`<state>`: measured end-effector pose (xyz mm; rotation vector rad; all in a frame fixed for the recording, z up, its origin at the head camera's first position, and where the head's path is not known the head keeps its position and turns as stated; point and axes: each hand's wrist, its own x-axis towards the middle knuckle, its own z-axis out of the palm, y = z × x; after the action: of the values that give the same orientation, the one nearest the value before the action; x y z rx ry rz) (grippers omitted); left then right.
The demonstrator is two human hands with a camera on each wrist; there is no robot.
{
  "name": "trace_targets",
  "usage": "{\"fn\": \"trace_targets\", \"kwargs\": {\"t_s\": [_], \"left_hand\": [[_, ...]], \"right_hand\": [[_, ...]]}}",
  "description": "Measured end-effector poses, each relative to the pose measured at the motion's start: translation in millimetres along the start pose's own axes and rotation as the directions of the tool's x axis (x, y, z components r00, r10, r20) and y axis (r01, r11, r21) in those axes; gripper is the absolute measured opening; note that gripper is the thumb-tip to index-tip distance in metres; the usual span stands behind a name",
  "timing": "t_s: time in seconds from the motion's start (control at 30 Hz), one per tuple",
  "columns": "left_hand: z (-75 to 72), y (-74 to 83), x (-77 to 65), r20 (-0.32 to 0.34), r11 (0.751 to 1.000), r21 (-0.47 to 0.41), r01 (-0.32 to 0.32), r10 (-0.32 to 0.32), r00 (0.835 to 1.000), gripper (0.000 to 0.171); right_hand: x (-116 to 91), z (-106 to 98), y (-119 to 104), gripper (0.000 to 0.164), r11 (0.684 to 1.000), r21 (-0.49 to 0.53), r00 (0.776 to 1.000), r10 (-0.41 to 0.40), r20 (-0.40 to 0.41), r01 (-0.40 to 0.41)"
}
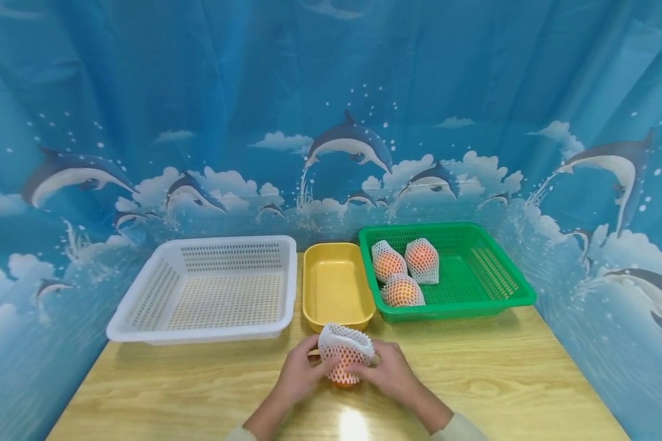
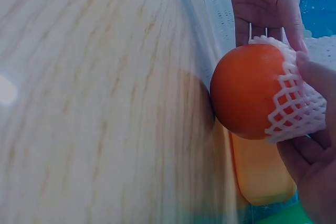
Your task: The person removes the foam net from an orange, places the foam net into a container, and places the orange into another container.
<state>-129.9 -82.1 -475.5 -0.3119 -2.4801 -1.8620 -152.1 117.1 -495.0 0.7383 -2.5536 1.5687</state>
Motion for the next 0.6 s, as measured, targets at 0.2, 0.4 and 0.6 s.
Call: {"fn": "trace_targets", "kwargs": {"t_s": [0.2, 0.4, 0.6], "left_hand": [[1.5, -16.4, 3.1, 0.054, 1.000, -0.007, -0.014, 0.015, 0.998, 0.050], [3.6, -21.6, 3.5, 0.102, 0.999, -0.042, -0.026, 0.030, 0.994, 0.052], [2.8, -18.5, 3.2, 0.100, 0.999, -0.019, -0.029, 0.030, 0.995, 0.047]], "right_hand": [[1.0, -1.3, -7.7, 0.033, 0.998, 0.053, 0.996, 0.017, -0.082, -0.013], [1.0, -7.0, -31.9, 0.027, 0.998, 0.030, 0.992, -0.055, -0.110, 0.059], [0.1, -4.1, -21.6, 0.030, 0.994, 0.011, 0.986, -0.103, -0.128, 0.105]]}}
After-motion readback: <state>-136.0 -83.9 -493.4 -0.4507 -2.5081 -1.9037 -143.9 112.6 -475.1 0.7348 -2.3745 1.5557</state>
